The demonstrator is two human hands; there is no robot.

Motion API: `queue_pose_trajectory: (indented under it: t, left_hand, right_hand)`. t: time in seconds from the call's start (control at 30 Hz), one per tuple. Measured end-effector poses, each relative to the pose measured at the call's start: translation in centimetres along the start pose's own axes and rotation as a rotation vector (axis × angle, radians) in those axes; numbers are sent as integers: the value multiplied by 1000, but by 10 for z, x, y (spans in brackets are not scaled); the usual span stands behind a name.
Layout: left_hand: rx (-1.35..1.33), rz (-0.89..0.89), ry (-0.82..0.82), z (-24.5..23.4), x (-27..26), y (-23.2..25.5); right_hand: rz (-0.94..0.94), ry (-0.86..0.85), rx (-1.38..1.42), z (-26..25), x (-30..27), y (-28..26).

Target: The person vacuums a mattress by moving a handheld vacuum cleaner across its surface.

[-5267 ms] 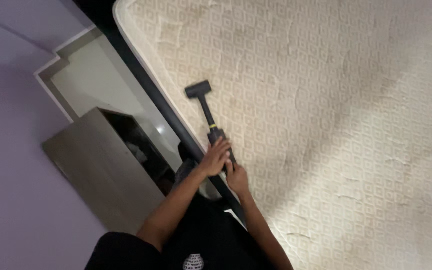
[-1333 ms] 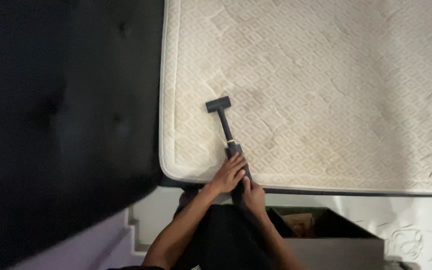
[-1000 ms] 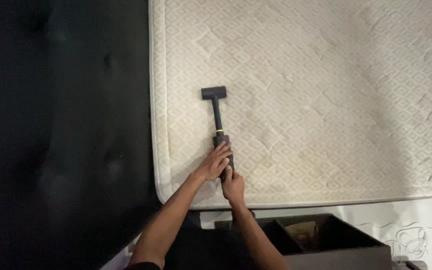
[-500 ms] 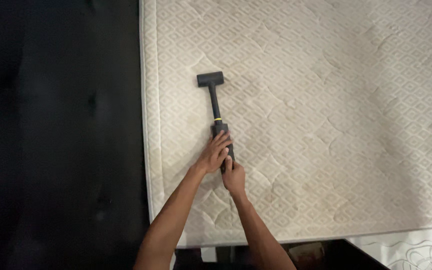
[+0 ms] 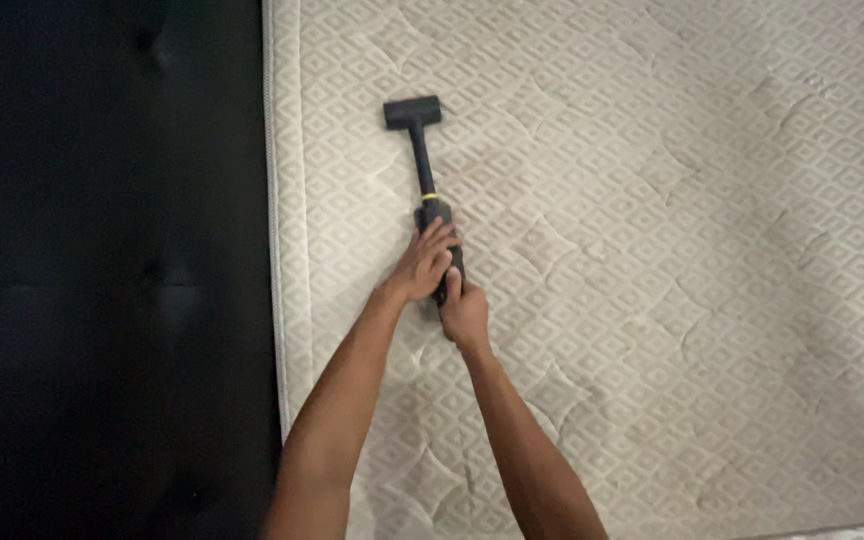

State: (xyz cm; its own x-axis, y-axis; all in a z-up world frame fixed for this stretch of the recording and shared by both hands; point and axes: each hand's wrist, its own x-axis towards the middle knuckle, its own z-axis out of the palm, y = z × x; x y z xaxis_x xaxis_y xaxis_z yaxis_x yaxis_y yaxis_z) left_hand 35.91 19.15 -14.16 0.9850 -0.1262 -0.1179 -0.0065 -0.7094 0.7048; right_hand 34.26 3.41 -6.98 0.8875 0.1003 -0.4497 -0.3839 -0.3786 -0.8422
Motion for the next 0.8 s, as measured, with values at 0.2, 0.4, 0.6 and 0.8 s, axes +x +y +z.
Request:
queue_pose_trajectory:
  t: [0.2, 0.4, 0.6, 0.8]
  left_hand:
    - [100, -102, -115, -21, 67, -39]
    - [87, -89, -23, 2, 44, -28]
    - [63, 7, -4, 56, -67, 49]
    - [-138, 87, -4, 106, -183, 168]
  right_hand:
    - [51, -29, 52, 26, 65, -2]
    - [20, -16, 91, 20, 45, 15]
    - [3, -48, 69, -34, -76, 69]
    - [156, -74, 37, -114, -212, 109]
